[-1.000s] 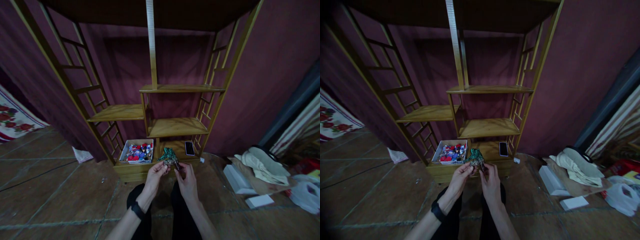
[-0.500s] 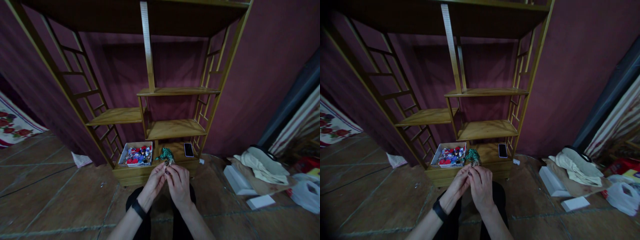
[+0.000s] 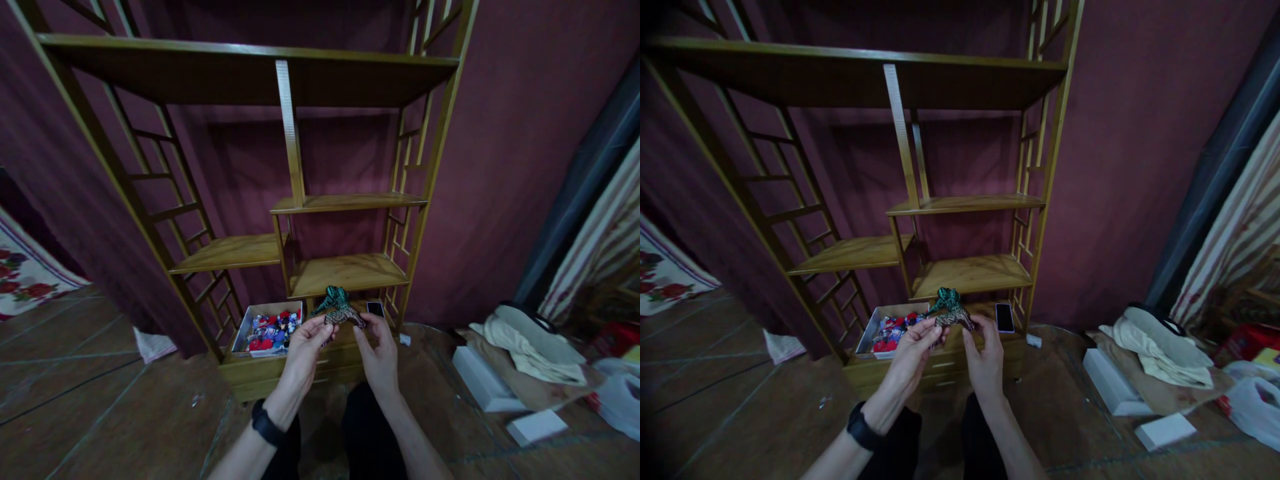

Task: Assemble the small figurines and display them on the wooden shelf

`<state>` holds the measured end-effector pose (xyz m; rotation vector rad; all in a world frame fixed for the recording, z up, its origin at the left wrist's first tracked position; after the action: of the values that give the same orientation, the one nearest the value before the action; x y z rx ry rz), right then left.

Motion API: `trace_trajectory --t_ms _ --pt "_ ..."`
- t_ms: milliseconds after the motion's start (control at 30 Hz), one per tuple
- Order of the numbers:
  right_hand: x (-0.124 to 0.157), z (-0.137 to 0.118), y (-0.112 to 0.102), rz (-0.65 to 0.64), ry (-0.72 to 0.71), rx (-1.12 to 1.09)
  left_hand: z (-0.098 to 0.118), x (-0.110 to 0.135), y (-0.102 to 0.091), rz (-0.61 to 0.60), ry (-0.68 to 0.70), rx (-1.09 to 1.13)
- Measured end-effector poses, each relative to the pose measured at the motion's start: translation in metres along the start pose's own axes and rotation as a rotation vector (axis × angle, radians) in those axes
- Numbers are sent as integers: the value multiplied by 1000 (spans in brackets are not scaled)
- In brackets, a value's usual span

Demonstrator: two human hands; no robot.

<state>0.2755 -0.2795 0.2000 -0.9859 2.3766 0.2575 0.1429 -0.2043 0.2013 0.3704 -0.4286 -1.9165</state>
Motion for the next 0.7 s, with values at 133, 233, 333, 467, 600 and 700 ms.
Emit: trace_trajectory --t_ms 133,233,333,467,600,700 --pt "-37 -10 -2 23 48 -182 36 -15 32 -1 68 -79" --pt "-74 -27 -7 -2 42 -309 71 -30 62 -41 160 -130" --pt "-117 -51 -17 31 -78 -346 106 -50 95 -92 258 -187" --pt "-180 -75 -27 11 -209 -299 145 -88 138 -191 392 -248" --pt "-245 -87 -32 50 -304 -258 170 -133 175 -234 467 -289" --pt "-294 -85 -31 40 -299 -177 180 -169 197 -182 495 -316"
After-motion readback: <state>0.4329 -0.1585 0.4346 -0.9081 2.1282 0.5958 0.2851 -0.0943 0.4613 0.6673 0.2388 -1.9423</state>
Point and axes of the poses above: each hand's wrist, its own x-axis away from the middle knuckle, its own y-axis out of the palm, z = x × y, the point moved 3 cm from there along -x, towards the middle knuckle, and after that the axes turned 2 degrees about x, right-handed, at the moved point
